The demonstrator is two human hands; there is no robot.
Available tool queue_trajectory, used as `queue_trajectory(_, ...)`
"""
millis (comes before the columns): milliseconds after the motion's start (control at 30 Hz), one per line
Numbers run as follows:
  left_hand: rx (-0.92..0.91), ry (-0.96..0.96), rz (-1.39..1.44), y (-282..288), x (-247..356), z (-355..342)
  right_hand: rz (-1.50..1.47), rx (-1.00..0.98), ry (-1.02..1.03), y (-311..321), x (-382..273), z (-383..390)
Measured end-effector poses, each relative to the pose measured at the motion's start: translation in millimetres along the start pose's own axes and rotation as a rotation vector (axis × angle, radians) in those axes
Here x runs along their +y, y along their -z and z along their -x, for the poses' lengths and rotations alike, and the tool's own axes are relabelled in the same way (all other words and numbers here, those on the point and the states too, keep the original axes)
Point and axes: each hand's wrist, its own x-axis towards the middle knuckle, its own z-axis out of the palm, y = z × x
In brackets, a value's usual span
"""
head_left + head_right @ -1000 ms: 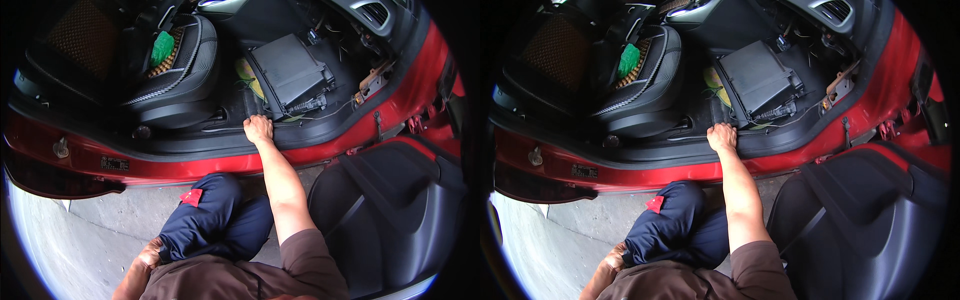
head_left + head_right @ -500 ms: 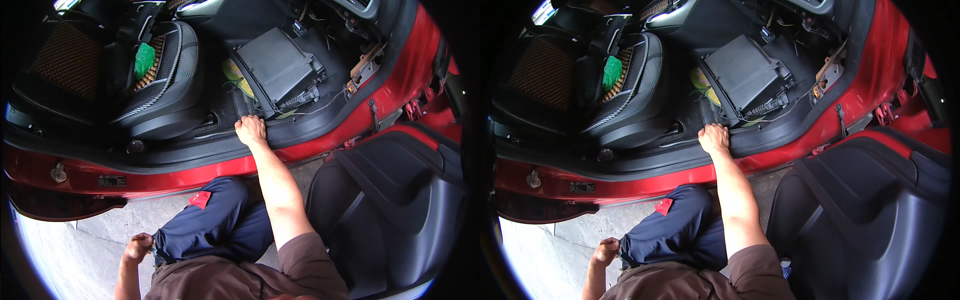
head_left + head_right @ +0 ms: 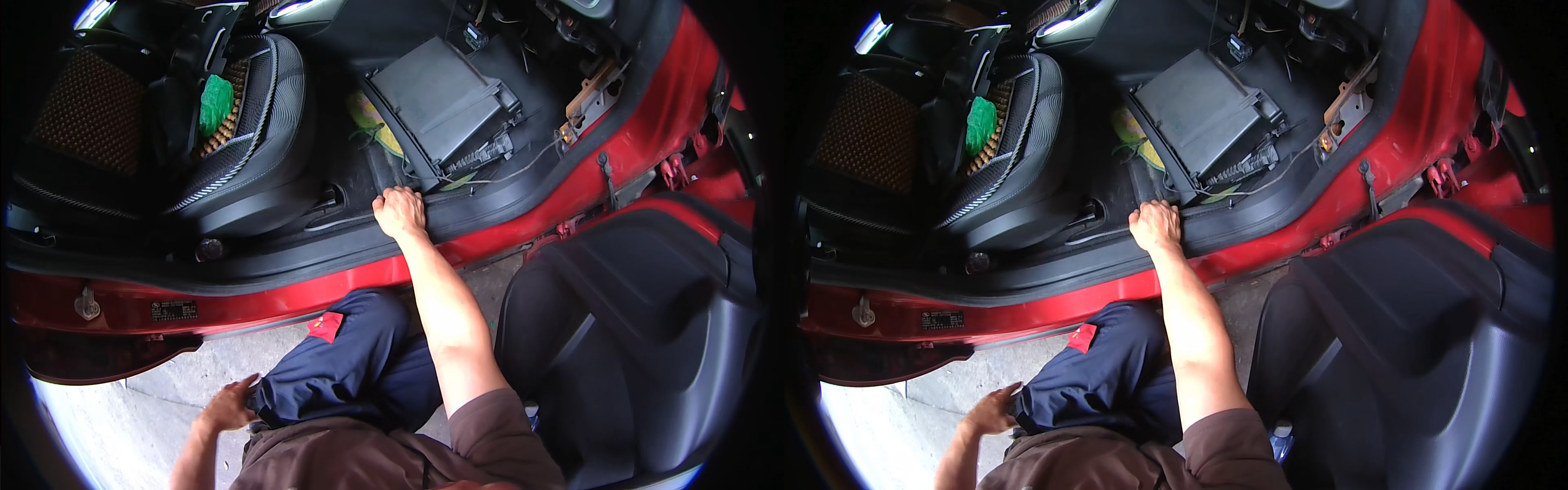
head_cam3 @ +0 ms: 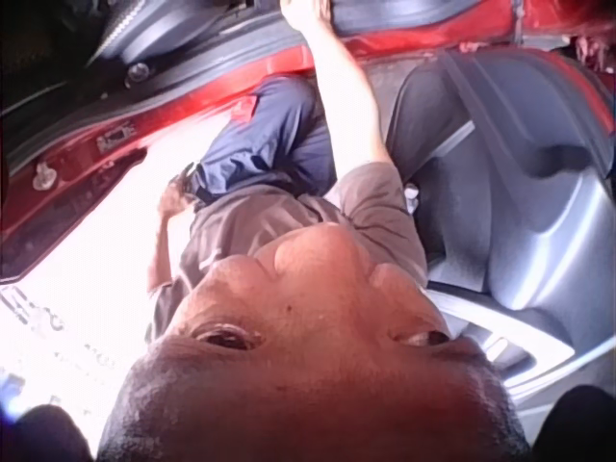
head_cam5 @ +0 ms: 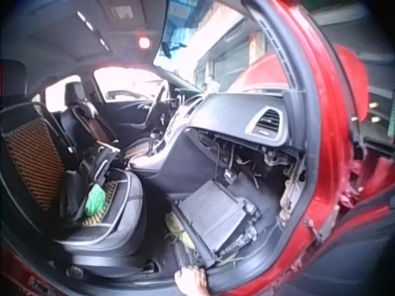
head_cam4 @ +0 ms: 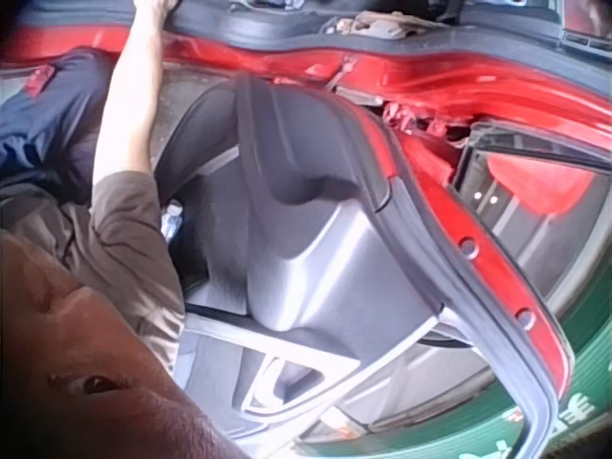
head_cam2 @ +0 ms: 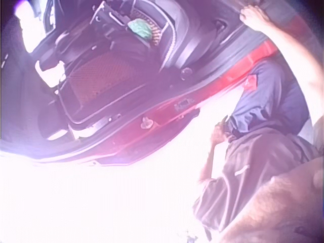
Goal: The person retrieves a small black electronic module from a cluttered workbench, walks to a red car, and installs the module into the glove compartment area. The person connects the module to a wiring harness and secures it in place.
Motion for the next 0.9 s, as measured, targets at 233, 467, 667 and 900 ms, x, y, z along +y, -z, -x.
queue_trajectory(233,-0.146,0.425,-0.514,152.2,63.8,51.1,0.025,0.004,-0.009,-0.2,-4.6,2.5)
queue_trajectory(467,0.169,-0.508,0.158,218.7,199.4,-71.3,0.051,-0.018,-0.068,5.0,-12.4,1.8)
queue_trajectory(667,0.096,-0.996,0.039,248.2,331.2,-208.2,-0.051,-0.123,-0.078,6.4,-9.4,0.7)
queue_trajectory(900,-0.262,-1.008,0.015,295.4,422.8,-332.3,-0.01,-0.027,-0.111,12.4,-18.6,1.5)
